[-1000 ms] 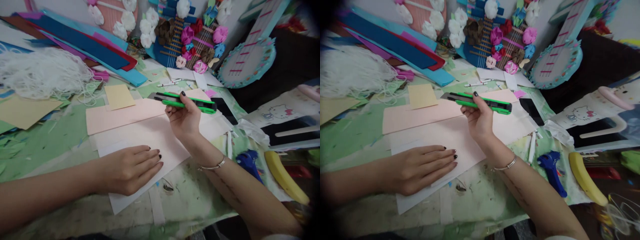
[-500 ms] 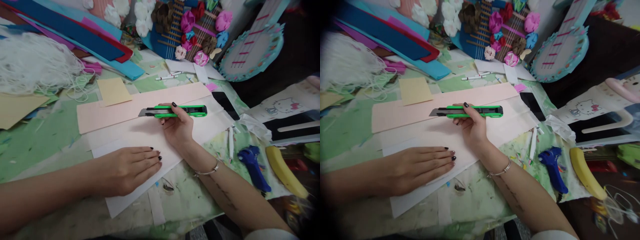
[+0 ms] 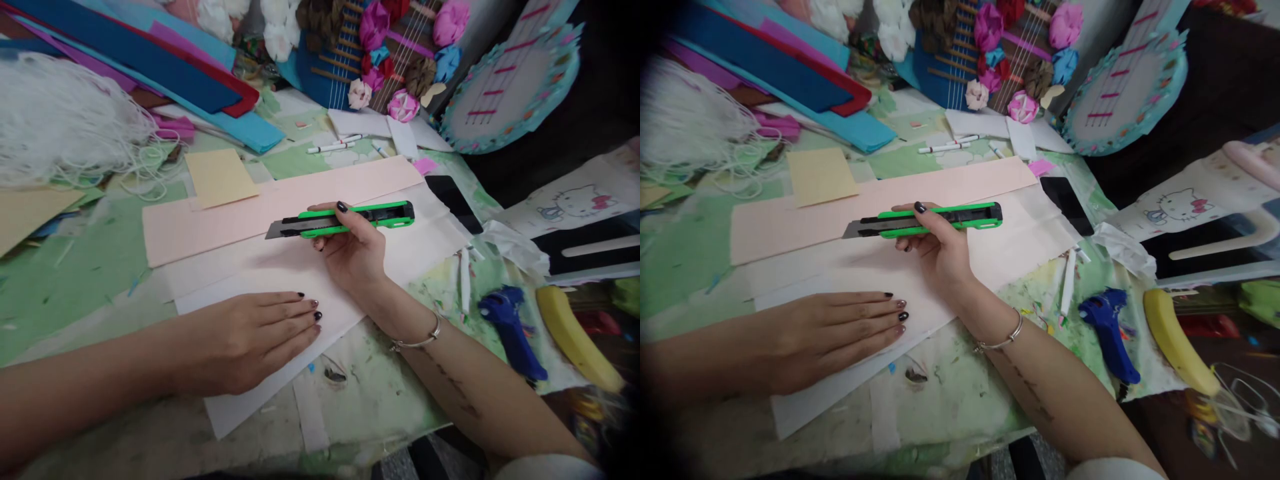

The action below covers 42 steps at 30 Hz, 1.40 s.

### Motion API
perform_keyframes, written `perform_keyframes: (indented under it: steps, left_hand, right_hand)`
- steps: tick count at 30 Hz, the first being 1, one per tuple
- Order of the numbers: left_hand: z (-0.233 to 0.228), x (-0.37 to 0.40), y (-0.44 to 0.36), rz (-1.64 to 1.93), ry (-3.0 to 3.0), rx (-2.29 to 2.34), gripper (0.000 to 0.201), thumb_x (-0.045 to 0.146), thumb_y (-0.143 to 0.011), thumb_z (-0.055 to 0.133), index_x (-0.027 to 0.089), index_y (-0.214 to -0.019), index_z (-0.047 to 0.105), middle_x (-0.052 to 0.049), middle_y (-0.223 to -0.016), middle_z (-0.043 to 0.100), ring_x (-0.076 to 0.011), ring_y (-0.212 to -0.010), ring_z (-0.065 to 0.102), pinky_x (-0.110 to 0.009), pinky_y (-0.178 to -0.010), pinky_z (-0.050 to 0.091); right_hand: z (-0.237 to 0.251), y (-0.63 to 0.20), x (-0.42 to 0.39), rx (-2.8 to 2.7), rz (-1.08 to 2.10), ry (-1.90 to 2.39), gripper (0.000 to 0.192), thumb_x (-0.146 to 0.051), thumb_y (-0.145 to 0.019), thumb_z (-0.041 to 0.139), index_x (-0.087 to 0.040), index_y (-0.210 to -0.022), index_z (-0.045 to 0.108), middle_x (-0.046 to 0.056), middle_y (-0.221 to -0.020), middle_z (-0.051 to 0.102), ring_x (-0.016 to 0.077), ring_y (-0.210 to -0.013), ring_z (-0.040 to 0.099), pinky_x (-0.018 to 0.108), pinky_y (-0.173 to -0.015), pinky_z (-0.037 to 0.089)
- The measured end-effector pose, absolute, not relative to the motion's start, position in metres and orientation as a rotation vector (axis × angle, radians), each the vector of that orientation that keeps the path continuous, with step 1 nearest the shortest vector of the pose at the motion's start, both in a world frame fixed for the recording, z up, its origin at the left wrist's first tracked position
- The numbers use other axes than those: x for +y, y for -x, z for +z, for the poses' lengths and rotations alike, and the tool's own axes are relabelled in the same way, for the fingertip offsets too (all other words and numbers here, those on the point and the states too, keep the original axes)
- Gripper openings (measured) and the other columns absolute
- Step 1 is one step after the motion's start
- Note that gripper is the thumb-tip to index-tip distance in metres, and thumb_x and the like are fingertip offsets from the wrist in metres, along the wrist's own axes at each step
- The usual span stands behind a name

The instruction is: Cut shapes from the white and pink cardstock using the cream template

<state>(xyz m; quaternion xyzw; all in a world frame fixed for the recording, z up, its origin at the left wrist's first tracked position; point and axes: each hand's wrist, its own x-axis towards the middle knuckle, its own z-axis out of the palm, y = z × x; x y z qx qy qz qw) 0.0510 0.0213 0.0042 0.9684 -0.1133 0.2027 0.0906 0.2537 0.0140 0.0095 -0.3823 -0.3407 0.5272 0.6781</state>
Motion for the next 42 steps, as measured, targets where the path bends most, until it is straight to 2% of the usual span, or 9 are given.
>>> perform_keyframes:
  steps: [6,24,30,33,37,42]
  left_hand:
    - [0.003,0.022,-0.051,0.608,-2.878,-0.34,0.041,0.006,-0.096,0.03,0.004,-0.124,0.06,-0.017,-0.127,0.064,-0.0248,-0.131,0.051,-0.04,-0.117,0.033]
    - [0.002,0.023,-0.051,0.585,-2.785,-0.318,0.042,0.006,-0.094,0.037,0.007,-0.132,0.054,-0.018,-0.128,0.063,-0.0246,-0.133,0.049,-0.041,-0.116,0.036]
    - [0.002,0.022,-0.052,0.62,-2.795,-0.325,0.041,0.005,-0.096,0.031,0.004,-0.125,0.059,-0.018,-0.125,0.065,-0.0246,-0.131,0.051,-0.04,-0.116,0.036]
    - [0.001,0.02,-0.051,0.697,-2.808,-0.309,0.038,0.006,-0.095,0.034,0.003,-0.122,0.06,-0.02,-0.122,0.066,-0.0268,-0.13,0.052,-0.044,-0.115,0.037]
    - [-0.001,0.022,-0.048,0.881,-2.865,-0.172,0.034,0.008,-0.095,0.041,0.005,-0.123,0.06,-0.019,-0.12,0.067,-0.0283,-0.129,0.052,-0.048,-0.113,0.04]
    - [-0.002,0.031,-0.044,0.964,-2.894,-0.099,0.028,0.009,-0.095,0.048,0.008,-0.118,0.062,-0.016,-0.113,0.071,-0.0265,-0.123,0.058,-0.046,-0.11,0.043]
  right_hand:
    - [0.008,-0.254,0.014,-0.773,1.2,0.816,0.02,-0.034,-0.079,0.063,-0.019,-0.079,0.076,0.002,-0.069,0.07,0.011,-0.055,0.057,0.023,-0.047,0.041]
    - [0.012,-0.254,0.012,-0.777,1.253,0.808,0.021,-0.034,-0.079,0.063,-0.017,-0.08,0.075,0.003,-0.07,0.072,0.0098,-0.05,0.058,0.023,-0.047,0.043]
    - [0.011,-0.255,0.012,-0.779,1.249,0.807,0.021,-0.035,-0.078,0.062,-0.018,-0.08,0.075,0.002,-0.069,0.071,0.0092,-0.049,0.056,0.024,-0.047,0.043]
    - [0.012,-0.254,0.012,-0.789,1.243,0.822,0.023,-0.036,-0.08,0.062,-0.018,-0.082,0.075,0.002,-0.072,0.072,0.0096,-0.051,0.057,0.024,-0.048,0.044]
    - [0.014,-0.254,0.009,-0.793,1.178,0.818,0.021,-0.036,-0.08,0.062,-0.019,-0.083,0.075,0.002,-0.073,0.072,0.0096,-0.052,0.057,0.023,-0.05,0.045]
    - [0.027,-0.267,0.006,-0.839,0.898,0.895,0.021,-0.039,-0.082,0.063,-0.021,-0.085,0.074,0.003,-0.091,0.072,0.0079,-0.053,0.053,0.023,-0.048,0.043]
